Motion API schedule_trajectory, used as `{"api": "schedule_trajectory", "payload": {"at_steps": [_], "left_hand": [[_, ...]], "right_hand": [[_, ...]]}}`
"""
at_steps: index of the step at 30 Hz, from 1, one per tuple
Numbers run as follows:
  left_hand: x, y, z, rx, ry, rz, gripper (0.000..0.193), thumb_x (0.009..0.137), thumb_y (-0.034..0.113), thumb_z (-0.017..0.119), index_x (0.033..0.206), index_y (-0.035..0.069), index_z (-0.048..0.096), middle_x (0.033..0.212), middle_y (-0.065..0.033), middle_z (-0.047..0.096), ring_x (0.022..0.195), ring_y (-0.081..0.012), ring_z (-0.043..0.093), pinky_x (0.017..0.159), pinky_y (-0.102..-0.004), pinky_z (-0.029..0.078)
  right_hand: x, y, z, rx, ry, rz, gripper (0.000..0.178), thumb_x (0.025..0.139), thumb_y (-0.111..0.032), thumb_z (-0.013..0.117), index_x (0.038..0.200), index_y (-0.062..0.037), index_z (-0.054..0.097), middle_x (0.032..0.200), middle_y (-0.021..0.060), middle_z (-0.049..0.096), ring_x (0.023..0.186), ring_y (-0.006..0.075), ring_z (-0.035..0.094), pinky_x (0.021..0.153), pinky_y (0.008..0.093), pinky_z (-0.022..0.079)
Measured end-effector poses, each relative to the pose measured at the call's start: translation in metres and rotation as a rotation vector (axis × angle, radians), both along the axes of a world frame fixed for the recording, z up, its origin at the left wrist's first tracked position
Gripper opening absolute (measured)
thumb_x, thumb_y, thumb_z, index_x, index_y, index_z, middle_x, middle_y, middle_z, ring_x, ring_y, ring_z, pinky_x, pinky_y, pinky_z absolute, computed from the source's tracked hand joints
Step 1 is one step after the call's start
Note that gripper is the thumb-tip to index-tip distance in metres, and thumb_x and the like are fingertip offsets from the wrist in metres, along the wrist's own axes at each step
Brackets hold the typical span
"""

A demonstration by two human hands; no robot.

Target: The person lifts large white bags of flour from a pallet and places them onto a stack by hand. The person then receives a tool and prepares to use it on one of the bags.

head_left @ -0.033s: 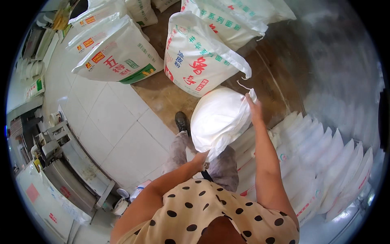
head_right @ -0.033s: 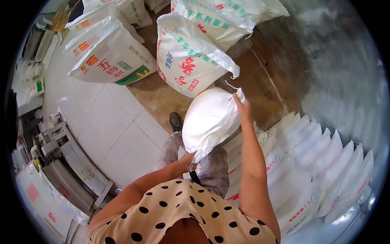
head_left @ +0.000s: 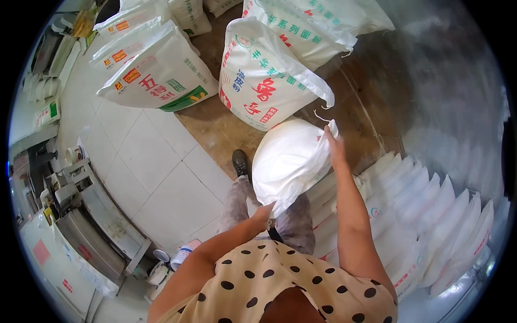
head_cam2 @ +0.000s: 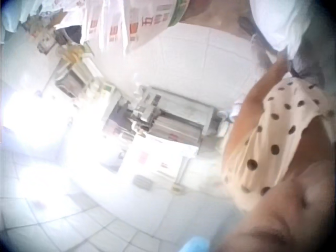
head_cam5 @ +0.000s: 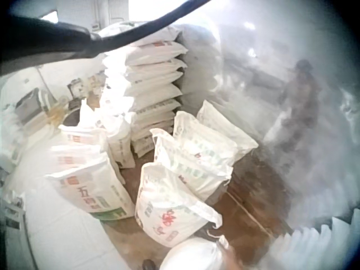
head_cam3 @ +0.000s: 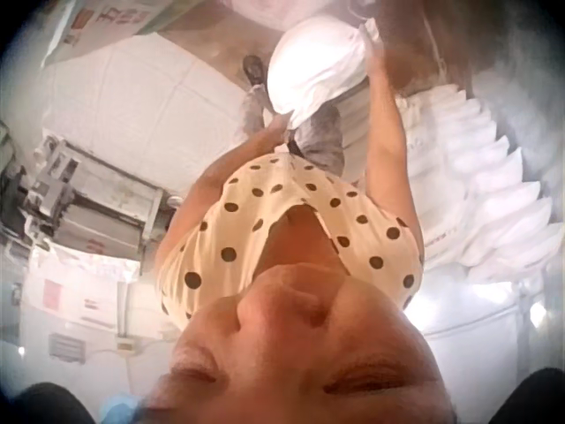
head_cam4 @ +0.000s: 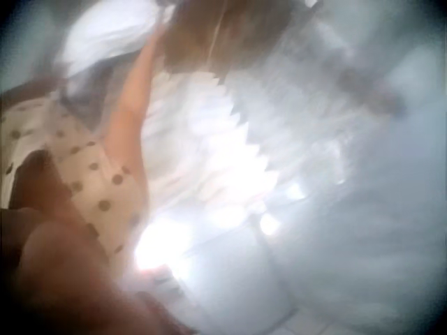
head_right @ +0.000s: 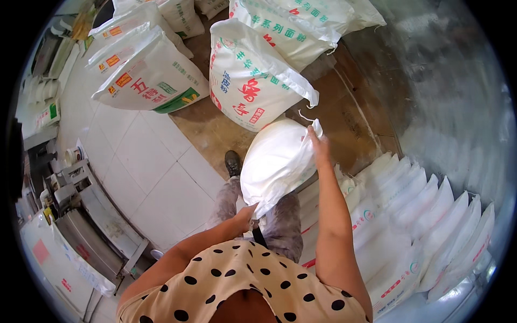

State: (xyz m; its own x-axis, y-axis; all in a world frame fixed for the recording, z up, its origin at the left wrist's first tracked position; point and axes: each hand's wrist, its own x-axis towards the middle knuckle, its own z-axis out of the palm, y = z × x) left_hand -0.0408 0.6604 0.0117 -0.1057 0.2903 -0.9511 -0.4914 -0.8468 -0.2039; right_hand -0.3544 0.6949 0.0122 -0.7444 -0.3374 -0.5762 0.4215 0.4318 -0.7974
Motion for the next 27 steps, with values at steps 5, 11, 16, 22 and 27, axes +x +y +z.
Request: {"api": "schedule_trajectory", "payload": {"at_steps": [5, 11, 16, 22, 27], "left_hand": [[0.004, 0.004, 0.025, 0.071, -0.06, 0.097, 0.032, 0.081, 0.045, 0.058, 0.07, 0.016, 0.054, 0.053, 0.0016, 0.042, 0.04, -0.0128, 0.035, 0.036, -0.0268, 0.025], [0.029, 0.017, -0.002, -0.048, -0.152, 0.125, 0.022, 0.084, 0.033, 0.052, 0.073, 0.015, 0.051, 0.059, 0.0001, 0.045, 0.041, -0.0124, 0.036, 0.035, -0.0279, 0.025], [0.039, 0.005, 0.009, -0.143, -0.211, 0.068, 0.015, 0.084, 0.024, 0.049, 0.081, 0.011, 0.056, 0.068, -0.0034, 0.052, 0.051, -0.0145, 0.045, 0.037, -0.0278, 0.031], [0.047, -0.079, 0.027, -0.201, -0.149, 0.006, 0.016, 0.085, 0.021, 0.046, 0.088, 0.01, 0.057, 0.071, -0.002, 0.056, 0.047, -0.0114, 0.042, 0.035, -0.0252, 0.024], [0.01, -0.155, 0.083, -0.246, -0.112, 0.006, 0.018, 0.087, 0.026, 0.048, 0.086, 0.008, 0.051, 0.067, -0.0044, 0.043, 0.048, -0.0124, 0.031, 0.037, -0.0253, 0.022]], "right_hand": [[0.011, 0.021, -0.018, -0.22, -0.265, -0.156, 0.039, 0.081, -0.041, 0.061, 0.061, -0.0082, 0.054, 0.059, 0.0025, 0.053, 0.053, 0.0113, 0.048, 0.06, 0.0274, 0.043], [0.03, 0.032, 0.007, -0.044, -0.147, 0.053, 0.039, 0.082, -0.035, 0.06, 0.055, -0.0118, 0.045, 0.048, -0.0037, 0.039, 0.046, 0.0072, 0.036, 0.047, 0.0246, 0.028], [0.048, 0.037, 0.035, 0.043, -0.193, 0.146, 0.037, 0.081, -0.037, 0.061, 0.059, -0.0096, 0.05, 0.05, -0.0042, 0.04, 0.047, 0.0071, 0.034, 0.046, 0.0243, 0.027], [0.049, 0.027, 0.045, 0.226, -0.074, 0.365, 0.033, 0.08, -0.036, 0.061, 0.075, -0.0029, 0.06, 0.061, -0.0018, 0.049, 0.055, 0.0089, 0.043, 0.054, 0.0253, 0.036], [0.074, 0.04, 0.096, 0.237, -0.187, 0.254, 0.035, 0.082, -0.036, 0.06, 0.083, -0.0009, 0.061, 0.068, -0.0026, 0.051, 0.062, 0.0086, 0.045, 0.059, 0.0252, 0.038]]}}
